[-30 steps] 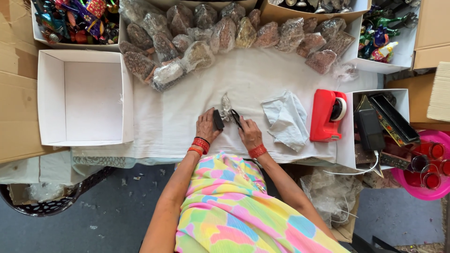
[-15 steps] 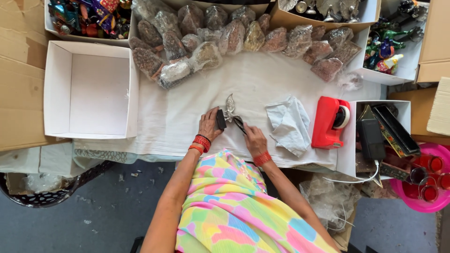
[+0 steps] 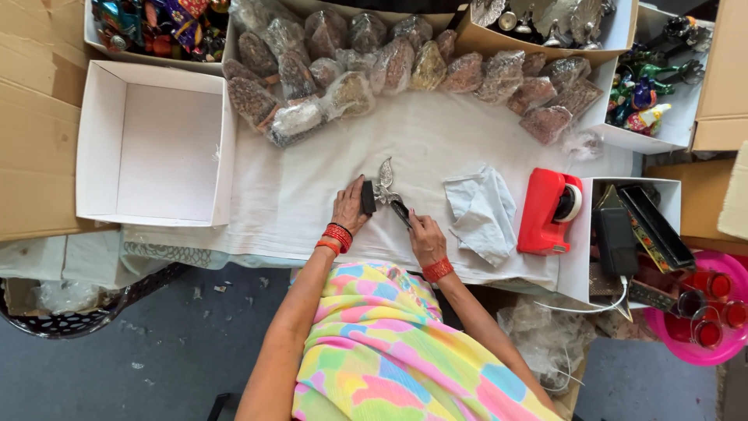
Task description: The person unwraps a silver eagle figurine from bubble wrap and cleans it using a black brush and a white cloth. The person then wraps the cleaned figurine back in bubble wrap. The task takes place on a table covered with a white cloth, surrounded by boxes of various items.
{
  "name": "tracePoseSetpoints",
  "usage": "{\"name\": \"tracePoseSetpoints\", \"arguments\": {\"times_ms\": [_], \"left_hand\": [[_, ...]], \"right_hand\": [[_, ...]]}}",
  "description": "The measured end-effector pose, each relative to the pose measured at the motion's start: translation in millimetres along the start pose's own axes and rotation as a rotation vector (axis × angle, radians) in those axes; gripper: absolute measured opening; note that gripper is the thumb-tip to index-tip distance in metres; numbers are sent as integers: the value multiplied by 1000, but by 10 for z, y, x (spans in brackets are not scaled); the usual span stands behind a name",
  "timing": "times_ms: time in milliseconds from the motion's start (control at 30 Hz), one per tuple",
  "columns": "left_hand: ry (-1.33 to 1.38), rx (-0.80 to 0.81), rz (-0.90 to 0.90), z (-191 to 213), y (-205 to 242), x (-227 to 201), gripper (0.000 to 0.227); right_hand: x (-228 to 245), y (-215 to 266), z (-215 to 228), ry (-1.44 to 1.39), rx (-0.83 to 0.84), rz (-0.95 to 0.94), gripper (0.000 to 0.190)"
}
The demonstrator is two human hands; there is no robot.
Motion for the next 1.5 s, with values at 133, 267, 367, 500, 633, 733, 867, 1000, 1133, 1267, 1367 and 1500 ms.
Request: {"name": "tracePoseSetpoints", "arguments": {"times_ms": [133,267,367,500,633,733,867,1000,1133,1267,1367,1500], "left_hand": [[-6,16,-7,-48,6,55,116],[-8,-21,-28,-11,-22,16,116],[-1,-27,-18,7,3,-7,116],[0,-17,-3,43,2,-35,115],[5,1,-16,36,-16,9,116],[31,-11,-45,-25,-78,58,115],[48,-32,-34,24,-76,69,114],[55,-24,-9,22,-118,51,114],[59,-7,19,55,-116,69,113],[81,9,4,67,-63,51,113],[77,5,-12,-4,-93,67,114],[55,0,-6,6,-105,109,115]], "right_hand": [[171,-337,-159,-10,-19,-5,54],[354,-729,-256,9,-53,17,49],[373,-664,-196,30,-61,49,47],[147,-178,-134,60,-40,48,48],[121,-76,-213,122,-57,57,46],[212,-398,-310,95,-75,33,44],[470,-853,-256,110,-62,51,47],[459,-792,-115,94,-7,59,49],[201,-363,-224,62,-48,87,49],[246,-490,-452,152,-11,40,48],[482,-934,-426,153,-23,28,50],[643,-1144,-275,37,-15,-23,53]]}}
Point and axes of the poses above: each hand's wrist, its own y-axis away from the middle knuckle, its own z-axis out of the back of the hand, x = y × z, the point moved 5 cm from there along -y, towards the middle knuckle, and after that the axes turned 2 degrees about y, right-handed, at the moved point
